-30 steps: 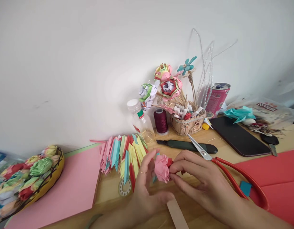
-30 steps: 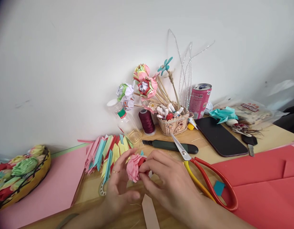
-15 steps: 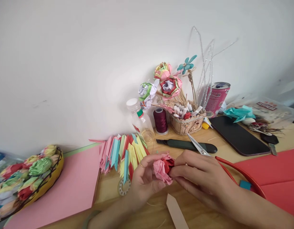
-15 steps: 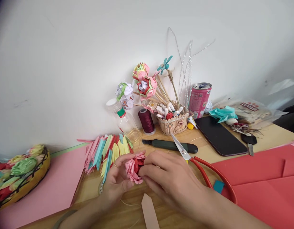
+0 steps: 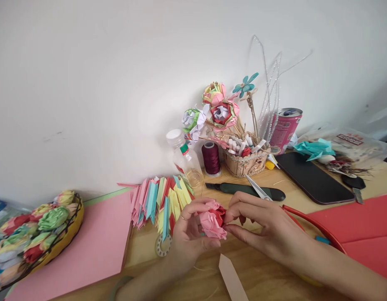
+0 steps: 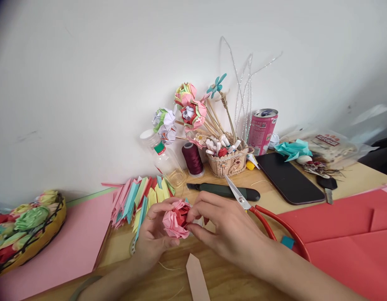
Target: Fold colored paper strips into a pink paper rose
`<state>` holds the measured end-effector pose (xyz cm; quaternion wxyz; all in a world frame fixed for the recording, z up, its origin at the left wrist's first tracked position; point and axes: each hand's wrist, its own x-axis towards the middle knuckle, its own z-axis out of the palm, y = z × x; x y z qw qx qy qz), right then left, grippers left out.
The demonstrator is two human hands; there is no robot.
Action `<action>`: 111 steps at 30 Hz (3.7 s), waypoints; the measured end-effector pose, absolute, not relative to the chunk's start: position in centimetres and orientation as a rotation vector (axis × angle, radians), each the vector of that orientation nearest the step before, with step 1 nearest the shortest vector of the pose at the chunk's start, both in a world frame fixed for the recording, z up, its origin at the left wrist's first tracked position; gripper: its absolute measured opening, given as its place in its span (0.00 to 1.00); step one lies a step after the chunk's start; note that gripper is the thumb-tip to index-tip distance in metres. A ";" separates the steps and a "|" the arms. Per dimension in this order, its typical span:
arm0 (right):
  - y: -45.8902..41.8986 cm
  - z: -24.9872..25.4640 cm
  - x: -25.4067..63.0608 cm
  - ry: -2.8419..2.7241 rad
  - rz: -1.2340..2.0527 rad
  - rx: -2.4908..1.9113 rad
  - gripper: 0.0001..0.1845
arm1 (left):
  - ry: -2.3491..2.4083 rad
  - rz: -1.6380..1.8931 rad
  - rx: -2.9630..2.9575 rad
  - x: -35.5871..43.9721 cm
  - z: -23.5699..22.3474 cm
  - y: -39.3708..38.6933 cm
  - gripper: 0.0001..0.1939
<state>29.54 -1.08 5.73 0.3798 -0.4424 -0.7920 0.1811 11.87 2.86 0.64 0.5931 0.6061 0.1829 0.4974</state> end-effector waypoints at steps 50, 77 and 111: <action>-0.7 5.7 29.3 -1.694 1.257 -1.103 0.09 | 0.433 0.895 0.963 12.0 0.3 2.7 0.23; -1.3 5.3 28.7 -1.847 0.881 -1.175 0.10 | 0.537 0.930 1.077 12.0 0.8 2.4 0.25; -1.2 6.6 29.2 -1.826 1.123 -1.101 0.10 | 0.463 0.855 0.978 11.9 0.3 2.4 0.26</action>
